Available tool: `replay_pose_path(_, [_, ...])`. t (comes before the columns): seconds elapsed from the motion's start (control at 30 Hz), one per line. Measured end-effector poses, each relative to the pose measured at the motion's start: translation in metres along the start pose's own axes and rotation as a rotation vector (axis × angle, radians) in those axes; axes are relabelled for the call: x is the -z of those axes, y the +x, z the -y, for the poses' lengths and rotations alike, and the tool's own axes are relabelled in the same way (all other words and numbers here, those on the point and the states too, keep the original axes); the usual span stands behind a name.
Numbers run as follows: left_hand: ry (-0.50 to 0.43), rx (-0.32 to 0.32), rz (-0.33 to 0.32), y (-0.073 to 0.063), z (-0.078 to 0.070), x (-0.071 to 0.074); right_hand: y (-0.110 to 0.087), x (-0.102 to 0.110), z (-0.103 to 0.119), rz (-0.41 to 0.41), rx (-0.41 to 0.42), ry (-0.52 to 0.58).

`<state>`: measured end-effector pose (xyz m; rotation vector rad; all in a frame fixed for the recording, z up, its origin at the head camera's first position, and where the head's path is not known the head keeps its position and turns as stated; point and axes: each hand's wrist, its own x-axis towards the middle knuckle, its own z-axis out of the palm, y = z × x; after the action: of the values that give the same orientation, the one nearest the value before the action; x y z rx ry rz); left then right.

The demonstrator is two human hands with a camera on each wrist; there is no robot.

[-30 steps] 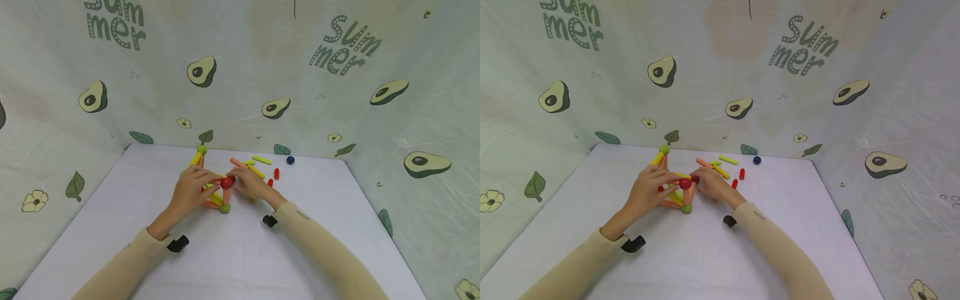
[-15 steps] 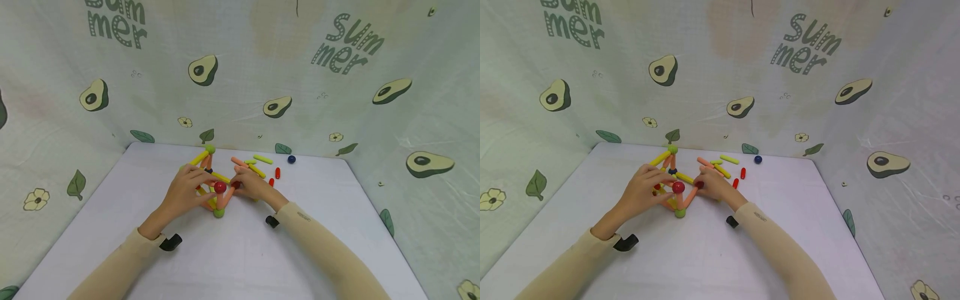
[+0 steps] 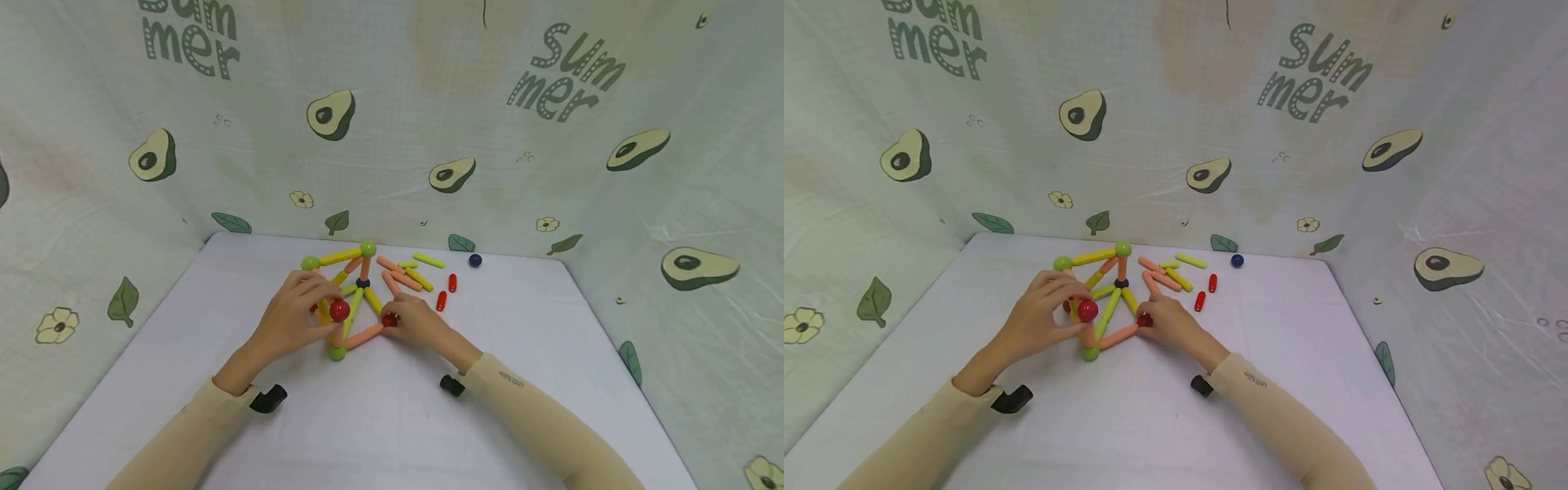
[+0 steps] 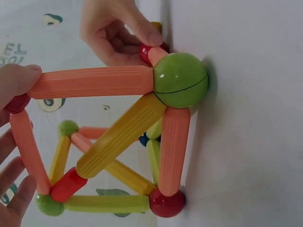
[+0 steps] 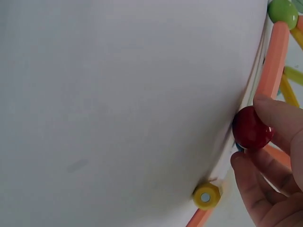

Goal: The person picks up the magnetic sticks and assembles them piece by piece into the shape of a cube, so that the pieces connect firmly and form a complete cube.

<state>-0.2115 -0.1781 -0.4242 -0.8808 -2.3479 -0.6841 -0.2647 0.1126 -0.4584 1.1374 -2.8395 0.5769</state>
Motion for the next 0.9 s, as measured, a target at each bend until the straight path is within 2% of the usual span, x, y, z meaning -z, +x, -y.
replay_pose_path(0.13, [0.005, 0.008, 0.011, -0.005, 0.005, 0.002, -0.006, 0.000, 0.006, 0.013, -0.023, 0.010])
replay_pose_path(0.3, [-0.031, 0.039, 0.027, -0.009, 0.010, 0.004, -0.011, 0.002, 0.010, 0.019, 0.007, 0.055])
replay_pose_path(0.43, [-0.066, 0.051, 0.048, -0.010, 0.011, 0.005, -0.016, 0.006, 0.007, 0.066, 0.013, 0.103])
replay_pose_path(0.53, [-0.097, 0.041, 0.055, -0.010, 0.011, 0.005, -0.020, 0.013, 0.000, 0.076, -0.024, 0.158])
replay_pose_path(0.63, [-0.128, 0.030, 0.055, -0.009, 0.010, 0.005, -0.021, 0.021, -0.008, 0.032, -0.078, 0.199])
replay_pose_path(0.77, [-0.146, 0.031, 0.052, -0.010, 0.008, 0.006, -0.018, 0.026, -0.018, -0.038, -0.156, 0.166])
replay_pose_path(0.9, [-0.141, 0.032, 0.051, -0.011, 0.008, 0.006, -0.012, 0.024, -0.027, -0.049, -0.269, 0.127])
